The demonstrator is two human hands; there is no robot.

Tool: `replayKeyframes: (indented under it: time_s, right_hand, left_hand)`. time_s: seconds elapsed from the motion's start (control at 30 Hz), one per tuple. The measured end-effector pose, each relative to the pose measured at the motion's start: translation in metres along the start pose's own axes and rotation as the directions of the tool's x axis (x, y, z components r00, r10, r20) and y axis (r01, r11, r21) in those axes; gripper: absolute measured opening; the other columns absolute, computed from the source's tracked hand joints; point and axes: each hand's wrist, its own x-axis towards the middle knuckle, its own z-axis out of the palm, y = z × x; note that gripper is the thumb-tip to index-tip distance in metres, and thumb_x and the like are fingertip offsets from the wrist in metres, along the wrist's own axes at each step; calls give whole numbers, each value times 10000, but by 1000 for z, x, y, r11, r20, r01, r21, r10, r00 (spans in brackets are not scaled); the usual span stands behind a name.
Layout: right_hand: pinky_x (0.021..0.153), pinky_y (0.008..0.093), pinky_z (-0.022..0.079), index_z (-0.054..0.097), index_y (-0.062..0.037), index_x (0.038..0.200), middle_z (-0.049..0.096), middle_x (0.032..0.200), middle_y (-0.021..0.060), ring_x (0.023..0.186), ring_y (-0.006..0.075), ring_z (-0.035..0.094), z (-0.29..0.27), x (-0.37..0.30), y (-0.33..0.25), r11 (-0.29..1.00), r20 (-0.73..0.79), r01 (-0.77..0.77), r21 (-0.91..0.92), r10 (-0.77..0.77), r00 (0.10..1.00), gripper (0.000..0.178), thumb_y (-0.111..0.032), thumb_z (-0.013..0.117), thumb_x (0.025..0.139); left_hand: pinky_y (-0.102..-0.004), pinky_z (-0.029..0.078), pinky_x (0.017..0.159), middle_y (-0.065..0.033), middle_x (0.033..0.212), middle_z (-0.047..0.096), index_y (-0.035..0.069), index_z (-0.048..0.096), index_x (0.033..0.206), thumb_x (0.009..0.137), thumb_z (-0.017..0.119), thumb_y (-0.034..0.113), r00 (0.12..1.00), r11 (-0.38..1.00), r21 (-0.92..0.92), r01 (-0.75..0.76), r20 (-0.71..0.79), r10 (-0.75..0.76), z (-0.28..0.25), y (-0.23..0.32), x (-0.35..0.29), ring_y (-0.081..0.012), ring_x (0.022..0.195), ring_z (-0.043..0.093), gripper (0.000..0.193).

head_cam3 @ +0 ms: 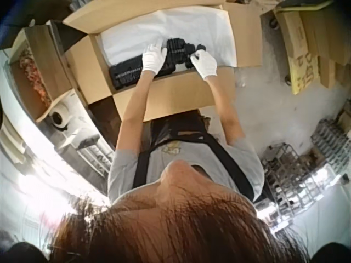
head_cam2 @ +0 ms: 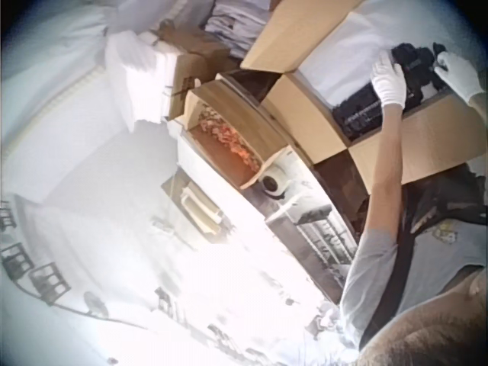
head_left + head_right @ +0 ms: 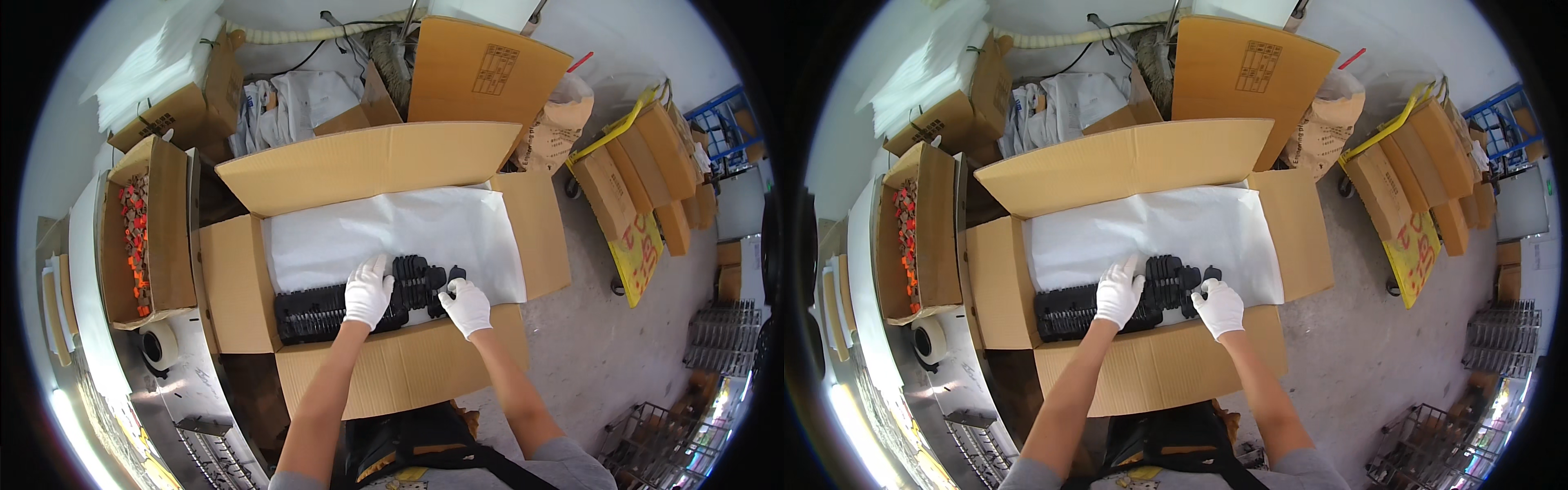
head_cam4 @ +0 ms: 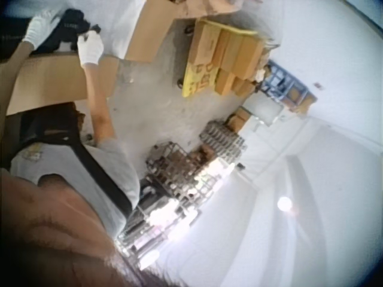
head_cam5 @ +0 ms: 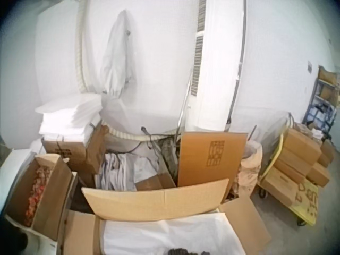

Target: The person repeatedly picks small black plastic components from a metal tray, aligns them, and places them into a cardboard box lined with white paper. The person also retrieves more components from a nearby rack and continues the assembly process.

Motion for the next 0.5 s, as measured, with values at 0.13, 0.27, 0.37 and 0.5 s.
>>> replayKeyframes:
  time_s: [0.13, 0.27, 0.37, 0.5]
  right_hand:
    - [803, 453, 537, 655, -83, 998, 697, 1020, 137, 910, 336, 683, 15, 9, 7, 997, -23, -68, 25, 69, 997, 298, -337, 724, 860]
    - [791, 459, 537, 649, -88, 996, 700, 985, 127, 892, 333, 684, 22, 12, 15, 976, -124, -216, 10, 216, 969, 295, -329, 737, 852]
    - [794, 454, 538, 652, -99, 1011, 712, 975, 124, 906, 334, 688, 26, 13, 15, 974, -88, -167, 151, 181, 980, 266, -302, 733, 859]
    - [820, 441, 538, 655, -111, 1040, 722, 1026, 133, 961, 337, 688, 32, 9, 8, 975, -34, -65, 212, 74, 997, 249, -285, 717, 873]
  left_hand:
    - [-449, 431, 1025, -152, 1226, 609, 52, 585, 1241, 869, 662, 202, 946, 946, 4, -323, 19, 323, 21, -8, -7, -347, 1190, 543, 408]
    - [-454, 441, 1037, -145, 1265, 607, 46, 572, 1272, 874, 649, 178, 938, 959, 62, -275, -204, 282, 24, -10, -9, -339, 1229, 539, 425]
    - [-444, 452, 1031, -127, 1267, 616, 56, 582, 1266, 883, 637, 177, 973, 967, -114, -227, 11, 230, 31, -4, 34, -329, 1223, 550, 405]
    - [-450, 485, 970, -121, 1211, 636, 66, 624, 1223, 903, 620, 211, 933, 952, -14, -307, 191, 304, 41, 10, 50, -324, 1147, 588, 352]
